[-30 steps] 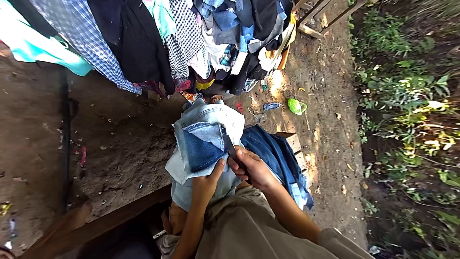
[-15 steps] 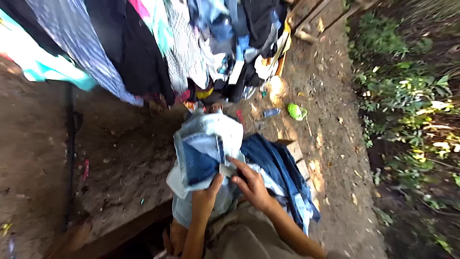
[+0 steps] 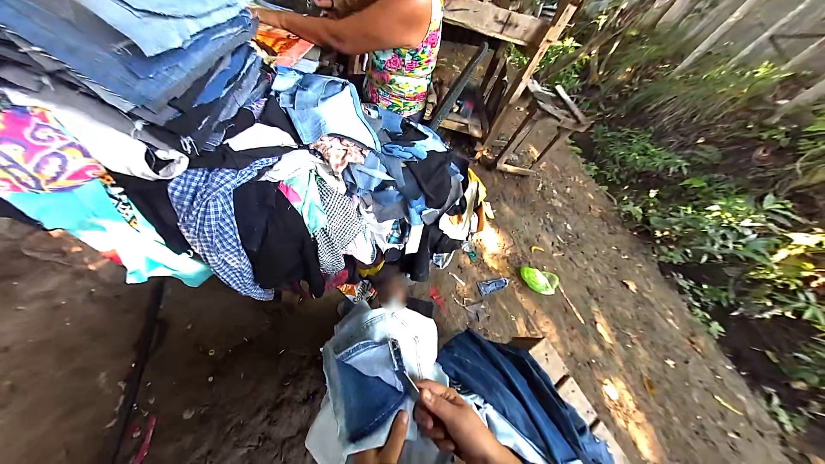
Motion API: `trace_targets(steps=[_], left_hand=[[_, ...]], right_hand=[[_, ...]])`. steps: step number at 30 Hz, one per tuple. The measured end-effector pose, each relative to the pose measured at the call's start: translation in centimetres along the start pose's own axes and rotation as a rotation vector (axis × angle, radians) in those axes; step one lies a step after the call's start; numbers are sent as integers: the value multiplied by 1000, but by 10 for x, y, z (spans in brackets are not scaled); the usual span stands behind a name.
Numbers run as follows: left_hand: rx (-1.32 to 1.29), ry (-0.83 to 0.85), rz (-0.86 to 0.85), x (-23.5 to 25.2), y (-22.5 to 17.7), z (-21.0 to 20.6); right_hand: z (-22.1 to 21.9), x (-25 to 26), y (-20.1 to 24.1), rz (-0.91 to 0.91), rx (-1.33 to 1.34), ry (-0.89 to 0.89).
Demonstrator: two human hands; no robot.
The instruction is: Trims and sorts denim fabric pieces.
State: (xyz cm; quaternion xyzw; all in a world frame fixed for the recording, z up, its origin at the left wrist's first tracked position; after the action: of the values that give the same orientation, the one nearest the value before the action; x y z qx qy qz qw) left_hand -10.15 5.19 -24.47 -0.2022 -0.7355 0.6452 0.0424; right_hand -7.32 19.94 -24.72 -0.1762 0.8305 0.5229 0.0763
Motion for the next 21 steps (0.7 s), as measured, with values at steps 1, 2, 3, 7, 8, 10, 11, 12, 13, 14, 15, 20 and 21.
trace_targets(steps=[1,2,3,7,8,10,11,12,13,14,15,20,21], left_hand=[[5,-1,15,0,-1,0],[6,-4,29,0,-2,1],[-1,-5,38,0,-3,1],[-112,-58,108,-2,-2,2],[-160,-94,139,-3,-3,2],[-255,-173,205,-4,-1,0],[-272,-209,232,-4,0,0],[-274,-237,252,-3,1,0],[-271,-256,264,-1,2,0],[-263,-268,261,0,3,-1],[-257,-269,247,1,4,-1],[-234,-194,170,4,6,1],[-225,-189,177,3,5,2]], right_hand=[[-1,1,-2,-64,86,39],[0,2,-2,-112,133,63],[1,4,-2,-146,152,68],[15,10,12,-118,-15,-9],[14,10,17,-106,-91,-2],[7,7,22,-94,-157,40],[2,5,23,-90,-180,63],[-1,2,24,-89,-210,75],[-3,-1,24,-96,-245,76],[-3,-4,23,-114,-252,70],[-3,-6,20,-134,-214,69],[3,-12,18,-78,117,42],[4,-15,22,-55,20,34]])
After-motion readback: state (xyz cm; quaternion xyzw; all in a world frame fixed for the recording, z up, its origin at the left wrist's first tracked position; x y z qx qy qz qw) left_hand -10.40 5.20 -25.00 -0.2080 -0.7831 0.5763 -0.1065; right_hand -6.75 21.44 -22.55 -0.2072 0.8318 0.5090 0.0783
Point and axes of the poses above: each hand's wrist, its own x-axis towards the middle knuckle, its own z-axis out of the back of the hand, y = z × x, the point moved 8 cm from there along x, towards the middle knuckle, and after that the axes turned 11 degrees about y, right-handed, at the moved point
